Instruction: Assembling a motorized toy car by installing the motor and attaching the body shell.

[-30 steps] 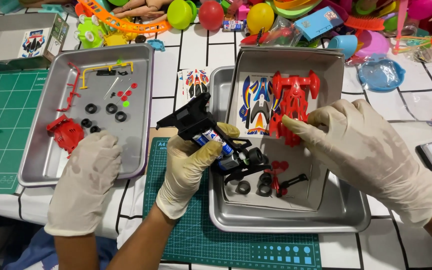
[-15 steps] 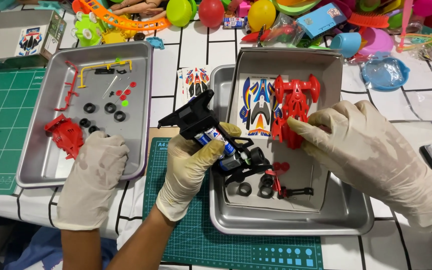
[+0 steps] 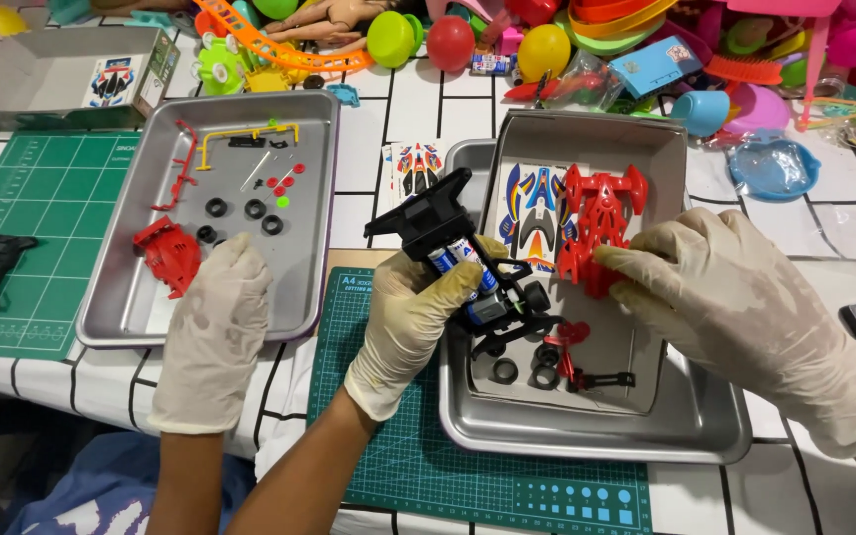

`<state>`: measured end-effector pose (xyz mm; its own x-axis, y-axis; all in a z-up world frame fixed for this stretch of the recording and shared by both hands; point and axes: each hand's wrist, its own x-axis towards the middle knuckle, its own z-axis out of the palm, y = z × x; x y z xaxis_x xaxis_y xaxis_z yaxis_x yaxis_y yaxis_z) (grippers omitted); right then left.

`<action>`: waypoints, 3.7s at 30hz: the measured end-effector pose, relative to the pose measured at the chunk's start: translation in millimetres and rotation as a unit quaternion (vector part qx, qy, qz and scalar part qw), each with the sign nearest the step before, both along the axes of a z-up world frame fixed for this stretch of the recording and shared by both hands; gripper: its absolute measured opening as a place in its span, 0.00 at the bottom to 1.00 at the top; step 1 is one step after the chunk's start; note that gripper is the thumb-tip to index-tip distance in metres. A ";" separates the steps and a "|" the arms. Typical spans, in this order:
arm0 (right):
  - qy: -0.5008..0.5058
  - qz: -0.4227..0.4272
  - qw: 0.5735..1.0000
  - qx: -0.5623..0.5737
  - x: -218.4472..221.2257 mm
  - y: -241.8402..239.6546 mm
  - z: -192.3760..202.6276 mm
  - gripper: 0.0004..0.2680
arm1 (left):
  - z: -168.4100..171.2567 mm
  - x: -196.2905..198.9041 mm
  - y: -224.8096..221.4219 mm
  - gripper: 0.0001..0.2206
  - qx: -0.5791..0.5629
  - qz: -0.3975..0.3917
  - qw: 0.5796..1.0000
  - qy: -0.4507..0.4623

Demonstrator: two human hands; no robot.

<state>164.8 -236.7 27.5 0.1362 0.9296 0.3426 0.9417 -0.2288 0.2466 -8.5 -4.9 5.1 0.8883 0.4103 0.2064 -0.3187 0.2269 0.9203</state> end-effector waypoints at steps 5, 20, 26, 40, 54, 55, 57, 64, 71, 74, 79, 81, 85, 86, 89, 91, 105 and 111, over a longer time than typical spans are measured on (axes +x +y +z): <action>0.041 0.009 0.998 0.057 3.2 -3.1 0.4 0.18 | -3.4 1.9 -0.6 0.12 -0.032 0.003 0.999 0.001; 0.568 -0.171 0.791 0.150 -30.2 0.6 19.6 0.34 | 1.6 -3.0 -4.5 0.12 -0.043 -0.010 0.999 -0.017; 0.654 -0.115 0.710 0.235 -4.2 -7.6 8.0 0.28 | 11.1 4.9 -5.9 0.16 -0.115 -0.022 0.992 -0.049; 0.470 0.034 0.796 0.379 26.1 -30.6 38.5 0.19 | 13.5 -7.9 20.1 0.18 -0.118 0.065 0.987 -0.091; 0.556 -0.264 0.783 0.086 4.2 10.6 0.8 0.26 | 11.7 -3.8 18.3 0.18 -0.040 -0.011 0.999 -0.025; 0.556 -0.262 0.784 0.085 1.5 11.9 4.3 0.26 | 8.5 -3.0 19.0 0.18 -0.040 -0.009 0.999 -0.026; 0.278 -0.320 0.906 0.006 -5.5 13.3 10.9 0.31 | 1.8 -2.2 20.0 0.16 -0.084 -0.001 0.996 -0.017; 0.191 -0.031 0.970 -0.150 -34.0 48.3 -1.5 0.15 | -2.0 0.9 16.5 0.12 -0.045 -0.010 0.998 0.033; 0.256 -0.094 0.955 -0.120 -43.1 55.3 -2.0 0.09 | 20.3 -8.1 2.4 0.14 0.035 0.055 0.989 0.130; 0.328 -0.140 0.933 -0.044 -37.5 39.4 25.0 0.09 | 31.4 -1.8 -0.5 0.14 0.073 0.037 0.985 0.155; 0.423 -0.218 0.873 0.106 -18.6 7.1 34.8 0.09 | 59.3 25.3 -15.1 0.18 0.186 -0.021 0.954 0.234; 0.306 -0.053 0.937 0.161 -10.7 -10.6 30.4 0.08 | 80.2 45.5 -26.9 0.10 0.242 -0.071 0.893 0.373; 0.331 -0.029 0.929 0.163 -12.6 -29.4 28.0 0.12 | 60.0 77.7 -39.9 0.07 0.232 -0.105 0.878 0.406; 0.326 -0.024 0.930 0.167 -11.8 -34.1 26.1 0.12 | 51.6 83.1 -41.4 0.13 0.340 -0.070 0.837 0.424; 0.336 -0.002 0.924 0.182 -11.0 -40.7 23.3 0.13 | 38.6 88.2 -41.7 0.20 0.469 -0.013 0.771 0.430; 0.349 0.012 0.918 0.190 -12.5 -42.2 22.0 0.14 | 34.8 87.4 -43.1 0.21 0.492 0.007 0.761 0.423; 0.326 -0.002 0.906 0.271 -48.0 -3.7 32.5 0.19 | 8.9 66.4 -40.1 0.15 0.651 0.219 0.708 0.166; 0.294 0.049 0.903 0.310 -74.0 20.0 39.0 0.19 | 47.4 -2.1 -48.1 0.11 0.232 0.084 0.962 0.114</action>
<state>90.7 -216.7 66.5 0.3915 0.6022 0.6958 0.8912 -0.0598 -0.4497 -10.6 -53.1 52.5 0.8613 0.4628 0.2096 -0.0923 -0.2630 0.9604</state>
